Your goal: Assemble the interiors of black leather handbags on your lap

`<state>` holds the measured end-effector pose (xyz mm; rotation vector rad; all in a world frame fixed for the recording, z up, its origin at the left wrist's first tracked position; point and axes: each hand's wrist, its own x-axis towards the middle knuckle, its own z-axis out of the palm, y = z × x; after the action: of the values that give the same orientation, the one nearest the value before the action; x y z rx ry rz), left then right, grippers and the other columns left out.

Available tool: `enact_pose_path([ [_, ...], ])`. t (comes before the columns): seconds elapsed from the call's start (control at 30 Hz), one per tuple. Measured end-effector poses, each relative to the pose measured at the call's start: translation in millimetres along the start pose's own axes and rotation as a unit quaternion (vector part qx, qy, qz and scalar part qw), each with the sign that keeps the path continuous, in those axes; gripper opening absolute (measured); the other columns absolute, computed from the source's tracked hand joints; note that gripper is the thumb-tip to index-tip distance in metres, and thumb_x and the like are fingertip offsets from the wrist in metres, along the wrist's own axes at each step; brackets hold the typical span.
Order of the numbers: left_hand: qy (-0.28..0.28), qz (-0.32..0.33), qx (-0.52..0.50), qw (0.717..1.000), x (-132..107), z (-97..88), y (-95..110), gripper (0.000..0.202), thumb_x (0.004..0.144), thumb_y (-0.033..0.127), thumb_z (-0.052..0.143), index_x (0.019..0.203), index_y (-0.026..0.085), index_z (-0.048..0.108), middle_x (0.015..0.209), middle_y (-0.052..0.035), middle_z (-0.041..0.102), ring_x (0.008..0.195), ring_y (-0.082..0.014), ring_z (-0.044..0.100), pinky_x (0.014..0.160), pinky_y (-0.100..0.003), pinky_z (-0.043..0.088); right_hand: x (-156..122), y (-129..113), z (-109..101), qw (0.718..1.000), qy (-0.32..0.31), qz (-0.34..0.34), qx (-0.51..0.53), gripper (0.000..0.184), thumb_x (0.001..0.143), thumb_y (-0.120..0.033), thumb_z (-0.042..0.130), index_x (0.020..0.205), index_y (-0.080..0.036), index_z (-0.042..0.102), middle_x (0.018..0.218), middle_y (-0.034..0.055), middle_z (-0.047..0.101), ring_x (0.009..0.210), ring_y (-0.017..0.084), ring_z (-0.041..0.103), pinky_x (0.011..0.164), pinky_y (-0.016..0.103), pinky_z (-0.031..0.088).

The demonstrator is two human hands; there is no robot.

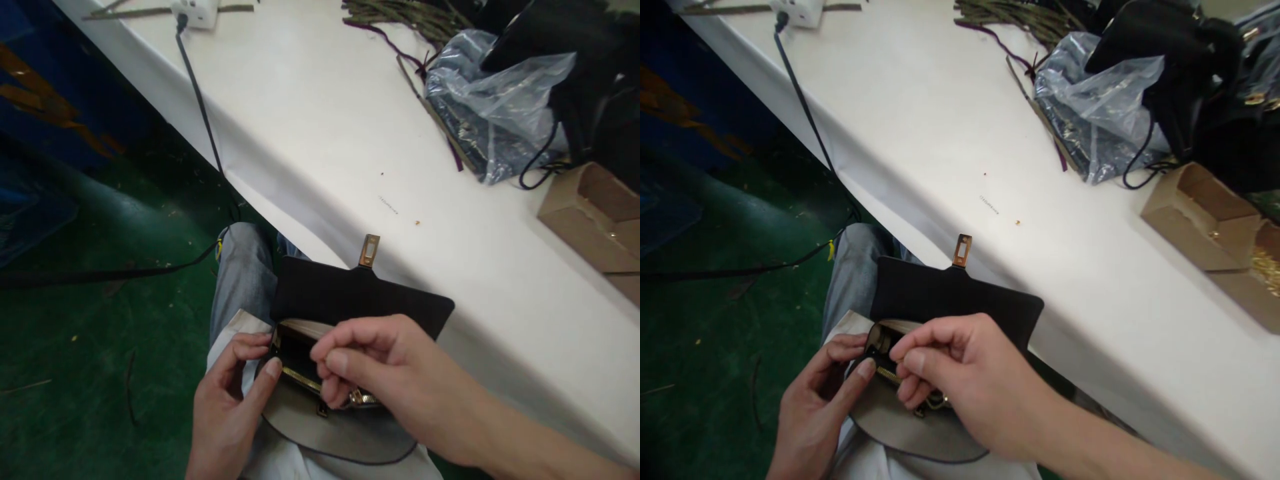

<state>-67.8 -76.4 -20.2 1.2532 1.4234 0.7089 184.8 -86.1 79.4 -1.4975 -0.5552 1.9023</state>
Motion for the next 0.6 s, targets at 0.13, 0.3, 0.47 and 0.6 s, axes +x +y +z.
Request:
enact_pose_path([
  [0.13,-0.006,0.006,-0.001,1.0,-3.6,1.1,-5.2,0.019,0.094,0.041,0.085,0.101,0.024,0.079,0.116,-0.0068,0.08,0.114,-0.025,0.077,0.102,-0.032,0.064,28.5,28.0,34.7,0.987,0.062,-0.039,-0.14,0.019,0.105,-0.027,0.064,0.095,-0.023,0.08,0.086,-0.0002,0.077,0.081,0.016,0.069,0.073,0.027,0.051],
  [0.3,-0.016,0.009,-0.006,1.0,-2.0,1.8,-8.3,0.016,0.097,0.04,0.083,0.105,0.026,0.079,0.119,-0.0051,0.08,0.116,-0.0236,0.077,0.104,-0.032,0.062,32.0,43.2,47.1,0.982,0.079,-0.09,-0.149,0.018,0.106,-0.023,0.063,0.094,-0.024,0.076,0.102,0.0004,0.078,0.099,0.02,0.07,0.09,0.03,0.051],
  [0.47,-0.02,0.034,0.002,0.999,0.4,2.1,-5.1,0.012,0.095,0.035,0.084,0.095,0.026,0.076,0.114,-0.0033,0.08,0.11,-0.022,0.077,0.101,-0.031,0.062,40.1,51.6,50.4,0.991,0.113,0.012,-0.073,0.019,0.105,-0.031,0.066,0.092,-0.021,0.076,0.091,0.0009,0.074,0.089,0.02,0.064,0.082,0.031,0.048],
  [0.6,-0.002,0.066,0.026,0.997,1.3,6.1,0.3,0.01,0.093,0.03,0.083,0.092,0.026,0.074,0.108,-0.0016,0.08,0.104,-0.0208,0.077,0.096,-0.03,0.062,49.7,58.6,53.1,0.989,0.132,0.047,-0.048,0.018,0.103,-0.031,0.068,0.095,-0.019,0.078,0.095,0.0029,0.077,0.091,0.02,0.066,0.084,0.032,0.05],
])
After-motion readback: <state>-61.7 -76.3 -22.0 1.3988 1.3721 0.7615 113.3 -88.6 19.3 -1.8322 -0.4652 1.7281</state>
